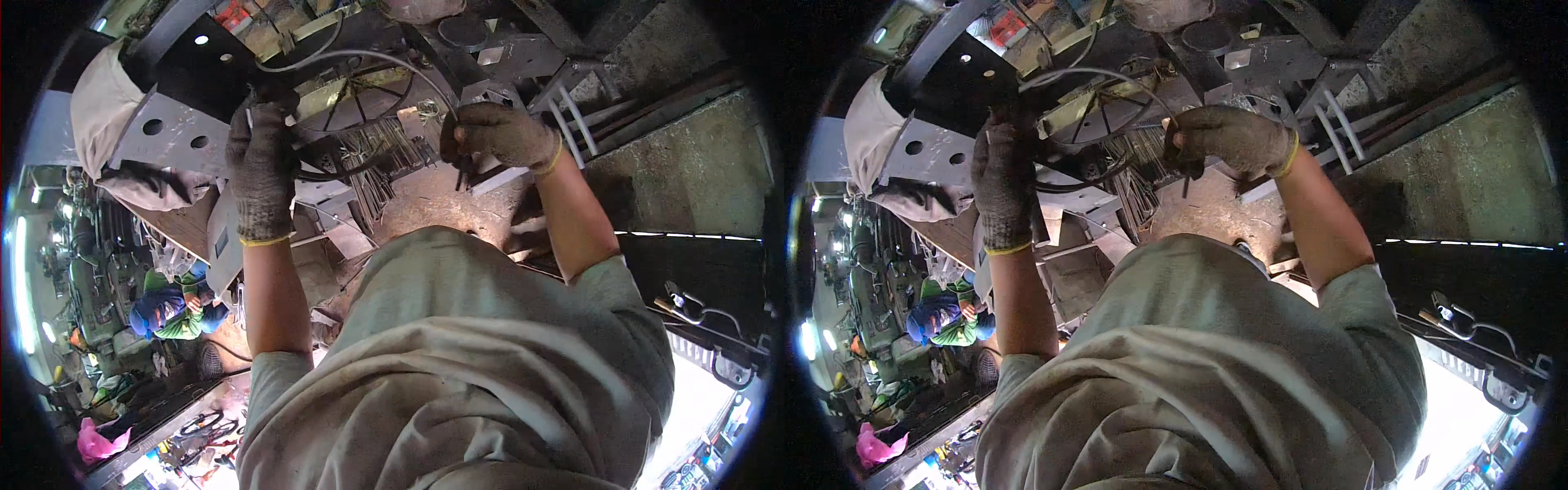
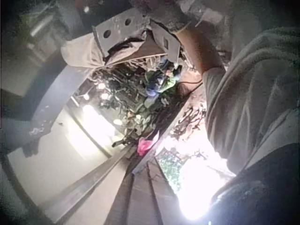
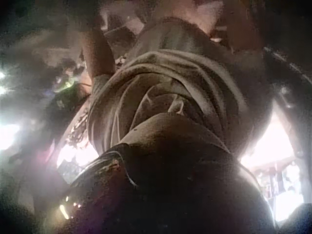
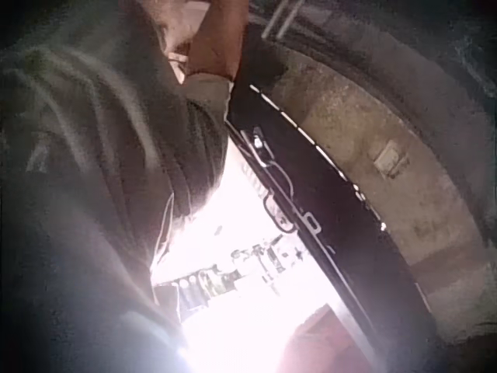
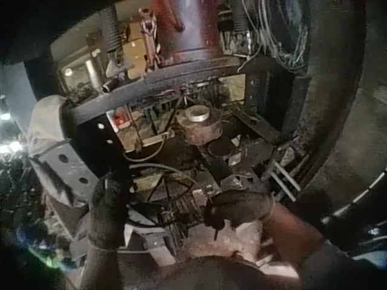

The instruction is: The person assembles a circular metal wire structure by hand-feeding wire through a template and securing segments together.

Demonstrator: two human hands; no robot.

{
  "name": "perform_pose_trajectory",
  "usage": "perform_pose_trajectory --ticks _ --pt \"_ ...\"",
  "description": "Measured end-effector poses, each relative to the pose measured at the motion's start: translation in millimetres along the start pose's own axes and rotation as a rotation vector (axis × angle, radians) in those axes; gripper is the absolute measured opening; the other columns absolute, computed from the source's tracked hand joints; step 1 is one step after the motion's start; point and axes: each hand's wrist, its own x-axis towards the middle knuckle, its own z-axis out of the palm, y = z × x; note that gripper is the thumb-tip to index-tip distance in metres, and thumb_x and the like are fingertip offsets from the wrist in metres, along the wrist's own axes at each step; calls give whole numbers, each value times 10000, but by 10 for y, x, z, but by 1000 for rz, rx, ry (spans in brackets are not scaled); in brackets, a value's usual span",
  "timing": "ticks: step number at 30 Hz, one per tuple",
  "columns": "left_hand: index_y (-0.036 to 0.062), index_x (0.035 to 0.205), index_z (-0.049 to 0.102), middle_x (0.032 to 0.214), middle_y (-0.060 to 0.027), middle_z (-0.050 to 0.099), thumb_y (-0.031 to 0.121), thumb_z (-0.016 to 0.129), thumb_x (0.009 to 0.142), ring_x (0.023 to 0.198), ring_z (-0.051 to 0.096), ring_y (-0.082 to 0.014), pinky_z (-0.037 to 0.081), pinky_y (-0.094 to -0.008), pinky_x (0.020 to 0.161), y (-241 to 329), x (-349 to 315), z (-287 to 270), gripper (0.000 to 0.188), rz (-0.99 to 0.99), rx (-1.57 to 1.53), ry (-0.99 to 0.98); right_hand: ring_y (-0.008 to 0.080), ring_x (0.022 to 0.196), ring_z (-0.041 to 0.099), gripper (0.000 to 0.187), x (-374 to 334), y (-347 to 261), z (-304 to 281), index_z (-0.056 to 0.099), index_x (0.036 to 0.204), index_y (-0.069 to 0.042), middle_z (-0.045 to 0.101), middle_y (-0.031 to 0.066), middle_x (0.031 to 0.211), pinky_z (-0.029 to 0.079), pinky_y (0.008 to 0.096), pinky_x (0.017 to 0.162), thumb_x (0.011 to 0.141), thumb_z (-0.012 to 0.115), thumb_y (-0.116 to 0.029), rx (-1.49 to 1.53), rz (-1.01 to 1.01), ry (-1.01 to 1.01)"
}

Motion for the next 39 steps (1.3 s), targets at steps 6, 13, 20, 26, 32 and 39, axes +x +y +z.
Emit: perform_pose_trajectory --ticks 6,13,20,26,32,39 --pt "79 1154 668 823 6 683 286 613 973 493 429 -22 304 -178 434 142 -122 -179 281 -287 -60 -173 150 810 638 247 -19 -240 90 668 1092 -13 685 78 919 530 325 724 996 579 -222 -168 193 -63" --pt "68 1023 681 683 22 605 164 610 944 439 411 -36 285 -195 385 156 -448 -338 144 -385 117 -205 147 714 619 288 161 -297 109 675 1078 -38 660 51 866 511 298 670 1010 573 -298 -80 78 150" --pt "47 1049 602 749 13 582 155 604 945 538 482 -53 363 -186 432 99 -753 -384 150 -245 -74 13 152 828 621 465 379 69 107 603 1249 -76 664 38 974 493 307 764 997 548 -463 181 -37 219" --pt "29 1142 596 899 -66 663 116 578 953 591 481 -74 375 -201 505 45 -962 -450 209 -178 -297 177 141 942 636 455 600 226 134 565 1327 -59 661 58 1193 495 276 816 990 587 -363 464 -27 38" --pt "49 1153 613 865 -63 685 215 598 969 484 452 -42 345 -192 355 126 -1213 -595 248 -215 -375 190 110 865 632 452 708 -44 426 570 1324 -15 679 60 1137 494 228 744 973 614 -296 324 -118 -5" --pt "23 1234 587 1130 -209 685 476 471 1023 471 477 -35 380 -173 376 40 -1323 -936 512 -199 -1039 -32 115 858 629 301 858 -244 533 608 1234 -22 696 75 1111 533 273 716 957 633 -137 52 47 -260"
